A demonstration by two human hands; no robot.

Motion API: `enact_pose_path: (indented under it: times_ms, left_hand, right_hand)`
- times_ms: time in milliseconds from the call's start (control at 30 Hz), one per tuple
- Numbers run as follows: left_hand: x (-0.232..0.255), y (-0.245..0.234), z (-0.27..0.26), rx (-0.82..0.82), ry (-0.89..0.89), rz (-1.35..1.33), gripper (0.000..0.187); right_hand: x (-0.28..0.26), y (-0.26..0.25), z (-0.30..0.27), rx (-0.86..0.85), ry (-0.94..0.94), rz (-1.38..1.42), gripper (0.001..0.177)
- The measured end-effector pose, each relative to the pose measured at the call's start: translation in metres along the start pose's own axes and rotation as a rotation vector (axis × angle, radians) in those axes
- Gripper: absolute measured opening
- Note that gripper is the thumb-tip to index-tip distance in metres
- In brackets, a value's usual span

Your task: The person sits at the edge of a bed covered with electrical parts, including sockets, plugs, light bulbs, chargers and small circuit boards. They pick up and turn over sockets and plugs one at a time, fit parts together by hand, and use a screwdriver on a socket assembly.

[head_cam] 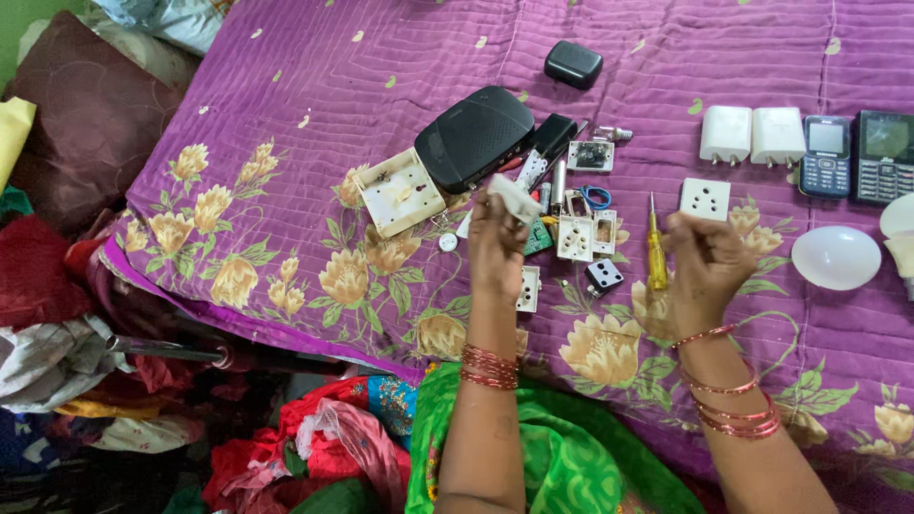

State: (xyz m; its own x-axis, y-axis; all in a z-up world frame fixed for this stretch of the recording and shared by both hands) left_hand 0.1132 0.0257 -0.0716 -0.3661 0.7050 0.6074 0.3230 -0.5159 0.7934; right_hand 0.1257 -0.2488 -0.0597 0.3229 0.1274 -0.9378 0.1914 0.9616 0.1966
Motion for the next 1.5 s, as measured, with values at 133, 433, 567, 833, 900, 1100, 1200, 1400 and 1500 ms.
enact_pose_path:
  times_ms: [133,433,567,833,900,1100,1200,1400,1500]
  left_hand:
    - [0.019,-0.001,0.002,-0.052,0.043,-0.164,0.031]
    - [0.024,0.005,-0.004,0.004,0.035,-0.182,0.034]
    - [0.037,0.007,-0.008,-0.066,0.059,-0.225,0.032]
    - [0.04,0.007,-0.006,-0.069,0.065,-0.287,0.029]
    - [0.039,0.008,-0.006,-0.078,0.054,-0.293,0.03]
    - [0.034,0.007,-0.004,-0.097,0.062,-0.255,0.035]
    - [0.033,0.009,-0.006,-0.116,0.077,-0.203,0.038]
    - [0.016,0.022,-0.014,-0.066,-0.072,-0.086,0.045]
    - [0.016,0.031,-0.021,-0.164,-0.079,-0.017,0.046]
  right_hand:
    - [0.014,-0.005,0.006,0.002,0.077,-0.039,0.012]
    - [0.006,-0.007,0.007,0.154,-0.268,-0.781,0.024]
    - [0.028,0.008,0.025,-0.015,-0.032,-1.036,0.056]
    - [0.04,0.052,0.005,-0.229,0.202,-0.845,0.067]
    - [0.04,0.073,0.001,-0.272,0.117,-0.854,0.066]
    - [0.036,0.123,-0.014,-0.337,0.003,-0.815,0.073]
    - [0.028,0.13,-0.017,-0.386,-0.049,-0.728,0.072]
    - [0.011,0.118,-0.019,-0.346,-0.143,-0.535,0.058]
    - [0.007,0.095,-0.02,-0.281,-0.016,-0.33,0.048]
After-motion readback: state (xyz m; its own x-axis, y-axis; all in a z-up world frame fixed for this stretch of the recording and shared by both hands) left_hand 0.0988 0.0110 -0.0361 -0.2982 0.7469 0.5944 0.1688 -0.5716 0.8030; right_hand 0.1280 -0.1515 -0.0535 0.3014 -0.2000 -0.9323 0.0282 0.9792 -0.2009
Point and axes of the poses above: each hand's wrist, its own z-axis towards the middle knuckle, its own y-axis out of the palm, x = y × z, the point moved 6 cm from there along z, towards the middle knuckle, and after that the axes turned 7 degrees about y, right-handed, at the moved point
